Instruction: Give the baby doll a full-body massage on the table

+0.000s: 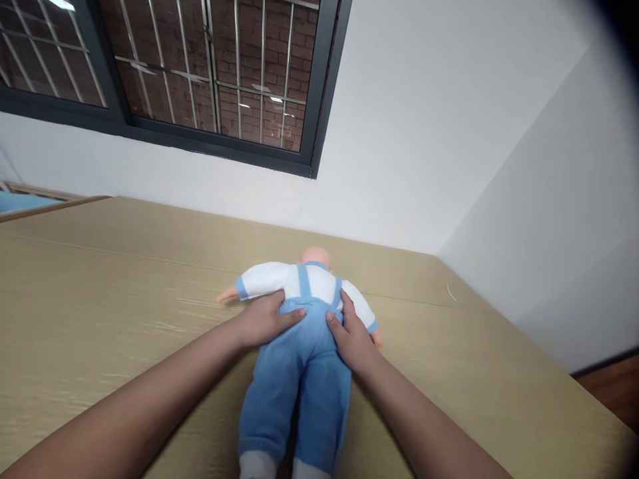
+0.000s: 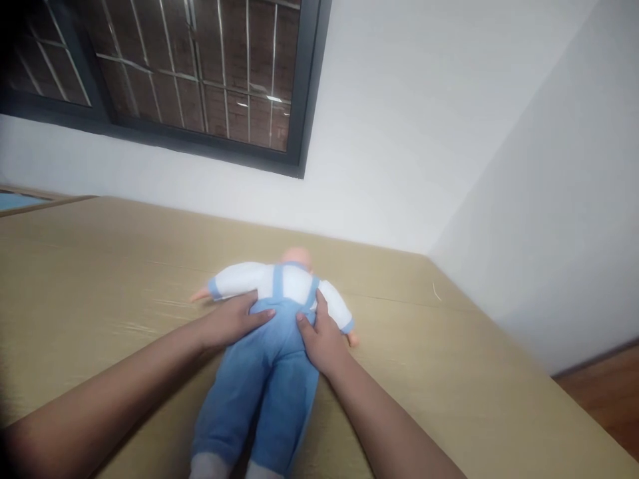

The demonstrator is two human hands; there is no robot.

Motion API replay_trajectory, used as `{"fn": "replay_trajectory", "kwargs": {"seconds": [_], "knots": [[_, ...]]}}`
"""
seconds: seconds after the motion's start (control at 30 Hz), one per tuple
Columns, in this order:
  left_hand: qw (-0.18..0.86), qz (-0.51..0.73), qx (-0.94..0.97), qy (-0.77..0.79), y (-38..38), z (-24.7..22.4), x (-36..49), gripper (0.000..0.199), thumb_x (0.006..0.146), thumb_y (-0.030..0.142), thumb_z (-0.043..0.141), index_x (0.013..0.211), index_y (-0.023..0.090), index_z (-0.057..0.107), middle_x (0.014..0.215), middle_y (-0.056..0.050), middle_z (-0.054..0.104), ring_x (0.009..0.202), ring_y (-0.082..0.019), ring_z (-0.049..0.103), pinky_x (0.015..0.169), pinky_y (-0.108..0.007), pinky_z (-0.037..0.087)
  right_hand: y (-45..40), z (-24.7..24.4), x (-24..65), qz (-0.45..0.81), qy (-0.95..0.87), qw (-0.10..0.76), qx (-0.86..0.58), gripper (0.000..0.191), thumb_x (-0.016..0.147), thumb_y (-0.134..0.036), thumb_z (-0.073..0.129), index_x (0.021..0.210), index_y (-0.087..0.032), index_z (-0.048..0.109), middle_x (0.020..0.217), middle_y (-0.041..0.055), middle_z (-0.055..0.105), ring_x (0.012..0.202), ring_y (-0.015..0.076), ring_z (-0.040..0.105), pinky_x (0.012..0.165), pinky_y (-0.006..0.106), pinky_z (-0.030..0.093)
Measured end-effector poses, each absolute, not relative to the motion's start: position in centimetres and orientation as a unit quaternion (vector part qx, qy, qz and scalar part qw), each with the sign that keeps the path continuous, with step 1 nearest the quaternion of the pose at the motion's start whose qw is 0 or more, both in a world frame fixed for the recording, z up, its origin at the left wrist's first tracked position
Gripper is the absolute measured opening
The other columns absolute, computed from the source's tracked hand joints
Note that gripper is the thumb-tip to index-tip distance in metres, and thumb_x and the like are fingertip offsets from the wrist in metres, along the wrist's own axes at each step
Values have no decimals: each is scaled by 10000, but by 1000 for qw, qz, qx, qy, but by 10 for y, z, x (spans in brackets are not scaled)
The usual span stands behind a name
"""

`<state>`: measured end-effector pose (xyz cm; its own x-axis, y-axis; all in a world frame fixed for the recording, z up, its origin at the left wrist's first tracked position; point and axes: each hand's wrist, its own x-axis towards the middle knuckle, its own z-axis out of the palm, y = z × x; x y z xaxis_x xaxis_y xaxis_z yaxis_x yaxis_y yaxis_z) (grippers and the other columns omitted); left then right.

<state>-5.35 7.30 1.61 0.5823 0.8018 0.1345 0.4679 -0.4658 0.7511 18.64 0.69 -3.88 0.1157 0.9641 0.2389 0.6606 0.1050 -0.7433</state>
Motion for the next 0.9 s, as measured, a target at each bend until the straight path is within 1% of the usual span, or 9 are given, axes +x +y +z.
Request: {"fn": "replay_trajectory", "kwargs": {"seconds": [0.1,0.2,0.27,0.33,0.4,0.47,0.63,0.77,0.9], "knots": [[361,282,807,373,64,23,-50,636,890,637,552,1383,236,551,1346,-62,638,1222,-322,599,1022,-417,482,7,-36,189,205,-627,434,-614,800,970,-610,469,1595,-239,132,1500,123,469,1365,284,471,1135,479,378],[342,330,787,392,54,29,-48,778,837,635,631,1460,212,440,1381,-102,597,1236,-342,579,1027,-446,477,6,-30,192,206,-620,485,-581,824,956,-605,500,1591,-232,130,1472,125,471,1322,278,492,1119,453,393],[316,363,772,416,47,32,-48,858,791,616,695,1473,200,381,1392,-125,571,1246,-346,562,1027,-455,471,5,-26,193,203,-614,510,-567,823,946,-594,524,1583,-239,144,1327,111,558,1193,267,566,1066,440,435],[304,384,763,422,41,36,-48,827,757,581,744,1414,217,400,1321,-104,603,1183,-321,594,980,-436,495,3,-22,195,199,-606,523,-566,821,929,-585,555,1571,-250,168,1096,67,604,1003,247,610,971,428,488],[303,393,763,414,36,41,-50,736,740,544,770,1324,238,442,1216,-63,639,1086,-285,629,908,-401,519,1,-20,195,198,-601,538,-557,817,914,-580,582,1557,-261,193,948,27,564,869,226,595,878,407,515],[295,394,766,413,30,46,-51,701,719,524,792,1268,244,457,1135,-42,649,1007,-262,642,842,-375,527,-2,-18,195,212,-603,559,-528,811,910,-568,596,1550,-278,190,919,13,537,832,214,583,834,387,521],[246,387,785,417,16,55,-53,636,723,509,783,1207,250,462,1028,-20,647,877,-234,650,748,-350,522,-7,-10,192,260,-608,603,-447,804,904,-558,622,1528,-324,173,1008,29,609,878,211,628,864,382,524],[192,403,803,395,9,60,-52,637,742,467,770,1267,268,469,1163,-37,637,1028,-262,639,872,-384,516,-11,-1,188,294,-607,624,-393,789,900,-552,642,1504,-340,181,1273,84,595,1103,234,626,978,406,499],[147,430,814,362,4,64,-52,572,756,422,764,1236,262,497,1163,-40,640,1054,-253,634,915,-385,508,-12,4,184,323,-598,635,-368,796,893,-503,673,1500,-341,183,1338,93,576,1172,239,609,1026,423,479]]}}
